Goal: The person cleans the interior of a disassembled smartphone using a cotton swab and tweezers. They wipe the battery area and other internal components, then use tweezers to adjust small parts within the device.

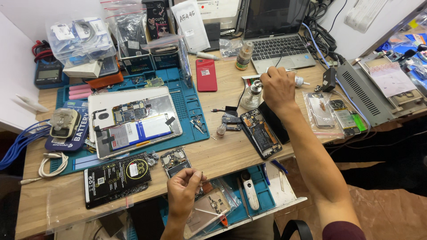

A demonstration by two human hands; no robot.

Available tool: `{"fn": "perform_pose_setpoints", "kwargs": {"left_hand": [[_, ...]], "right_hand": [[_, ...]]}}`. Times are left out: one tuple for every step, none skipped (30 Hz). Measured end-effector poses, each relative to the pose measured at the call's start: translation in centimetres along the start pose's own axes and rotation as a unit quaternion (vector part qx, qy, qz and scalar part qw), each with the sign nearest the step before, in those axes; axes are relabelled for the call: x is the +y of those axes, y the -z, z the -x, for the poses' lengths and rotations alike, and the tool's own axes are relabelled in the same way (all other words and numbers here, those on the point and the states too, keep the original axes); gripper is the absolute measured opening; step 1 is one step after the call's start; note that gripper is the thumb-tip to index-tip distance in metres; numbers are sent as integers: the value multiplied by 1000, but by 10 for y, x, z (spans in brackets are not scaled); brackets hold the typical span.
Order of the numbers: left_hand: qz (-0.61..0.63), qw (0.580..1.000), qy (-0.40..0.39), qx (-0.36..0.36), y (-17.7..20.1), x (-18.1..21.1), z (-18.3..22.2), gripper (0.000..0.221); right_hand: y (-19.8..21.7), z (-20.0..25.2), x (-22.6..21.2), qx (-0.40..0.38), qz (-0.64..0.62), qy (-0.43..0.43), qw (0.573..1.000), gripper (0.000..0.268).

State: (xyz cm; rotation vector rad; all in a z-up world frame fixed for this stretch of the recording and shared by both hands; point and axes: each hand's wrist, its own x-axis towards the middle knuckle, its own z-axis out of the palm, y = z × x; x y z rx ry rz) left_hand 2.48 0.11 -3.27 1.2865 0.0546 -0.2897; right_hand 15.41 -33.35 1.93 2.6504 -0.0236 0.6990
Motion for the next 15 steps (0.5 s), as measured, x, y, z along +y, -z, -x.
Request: {"fn": "perform_pose_setpoints", "kwargs": {"left_hand": [[-1,1000,-1,0,0,1,0,12],[-2,1000,2,5,-1,2,1,12],[-3,1000,6,9,-1,3,2,12],[-4,1000,6,10,0,3,1,12],[-4,1000,5,12,1,2,1,12],[-4,1000,5,13,2,1,1,12],[-4,1000,5,14,1,3,1,12],[-6,1000,5,15,1,4,2,13],[-8,1000,4,15,1,5,2,13],[-8,1000,7,21,-1,5,3,13],[-10,1000,5,20,-2,6,3,13],[-13,1000,3,23,-2,7,5,12],[-14,999,7,34,-3,10,7,12],[-1,1000,-4,26,-5,13,8,13],[12,1000,-15,17,-8,17,9,14]], "right_hand": [[1,0,0,1,0,0,1000,15],[3,0,-1,5,23,5,1000,13],[4,0,-1,9,46,11,999,11],[5,1,-1,9,45,12,999,11],[6,1,-1,5,39,12,999,13],[7,1,0,0,32,13,999,14],[8,1,1,-1,32,14,999,14],[9,2,2,-10,10,10,1000,14],[9,2,2,-20,-11,7,1000,13],[20,5,0,-22,-16,12,1000,13],[31,7,-2,6,-49,1,999,13],[41,9,-7,34,-86,-7,996,12],[58,17,-15,31,-95,-1,995,12],[76,25,-22,68,-224,-2,972,6],[93,32,-28,103,-350,-6,931,6]]}}
